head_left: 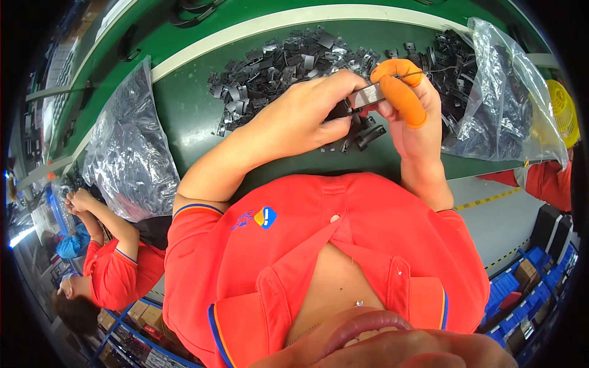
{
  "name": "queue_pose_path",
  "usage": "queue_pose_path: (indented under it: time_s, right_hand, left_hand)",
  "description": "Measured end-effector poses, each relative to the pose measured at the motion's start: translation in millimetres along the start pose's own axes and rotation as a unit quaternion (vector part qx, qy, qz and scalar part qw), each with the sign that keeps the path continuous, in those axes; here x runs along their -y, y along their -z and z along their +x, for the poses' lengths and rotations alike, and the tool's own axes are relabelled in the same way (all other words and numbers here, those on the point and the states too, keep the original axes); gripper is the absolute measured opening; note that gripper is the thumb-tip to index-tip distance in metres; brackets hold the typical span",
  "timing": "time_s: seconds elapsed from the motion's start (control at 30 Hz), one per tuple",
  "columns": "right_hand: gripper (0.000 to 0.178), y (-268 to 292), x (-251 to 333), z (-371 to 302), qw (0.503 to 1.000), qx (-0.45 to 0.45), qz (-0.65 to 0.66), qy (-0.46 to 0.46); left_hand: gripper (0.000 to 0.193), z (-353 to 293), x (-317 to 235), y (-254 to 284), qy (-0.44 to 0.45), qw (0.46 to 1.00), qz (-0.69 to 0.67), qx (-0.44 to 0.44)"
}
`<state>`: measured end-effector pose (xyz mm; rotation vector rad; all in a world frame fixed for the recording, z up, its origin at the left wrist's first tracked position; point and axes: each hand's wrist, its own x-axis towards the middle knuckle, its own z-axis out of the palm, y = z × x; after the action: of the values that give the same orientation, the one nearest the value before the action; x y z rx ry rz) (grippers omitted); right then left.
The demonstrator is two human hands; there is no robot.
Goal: The worker is manually assembling small metal parts into black plastic housings at a factory workstation.
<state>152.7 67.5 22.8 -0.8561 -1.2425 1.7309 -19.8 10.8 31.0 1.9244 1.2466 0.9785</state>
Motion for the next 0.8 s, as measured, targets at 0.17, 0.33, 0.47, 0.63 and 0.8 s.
queue_pose_path:
  time_s: [0.17, 0.33, 0.47, 0.63, 0.8]
  right_hand:
    - [0.020, 4.8, -3.6, 2.4, 0.994, 0.078, 0.082, -0.003]
    - [0.019, 6.4, -1.3, 5.0, 0.996, 0.070, 0.060, 0.014]
    - [0.016, 4.4, 5.6, 7.4, 0.995, 0.085, 0.057, -0.002]
    - [0.043, 13.9, 10.2, 24.6, 0.980, 0.196, 0.006, -0.017]
    - [0.036, 57.3, 5.1, 68.4, 0.959, 0.044, -0.273, 0.061]
  left_hand:
    - [0.033, 0.6, 2.3, -4.0, 0.000, 1.000, 0.008, -0.013]
    - [0.030, 1.4, -1.8, -1.8, 0.053, 0.983, -0.170, 0.046]
    - [0.029, -1.7, 7.3, 10.1, 0.083, 0.888, -0.434, 0.131]
    - [0.031, -10.0, 12.8, 22.6, 0.088, 0.883, -0.440, 0.138]
    - [0.039, -13.4, 17.7, 42.6, -0.027, 0.857, -0.502, -0.110]
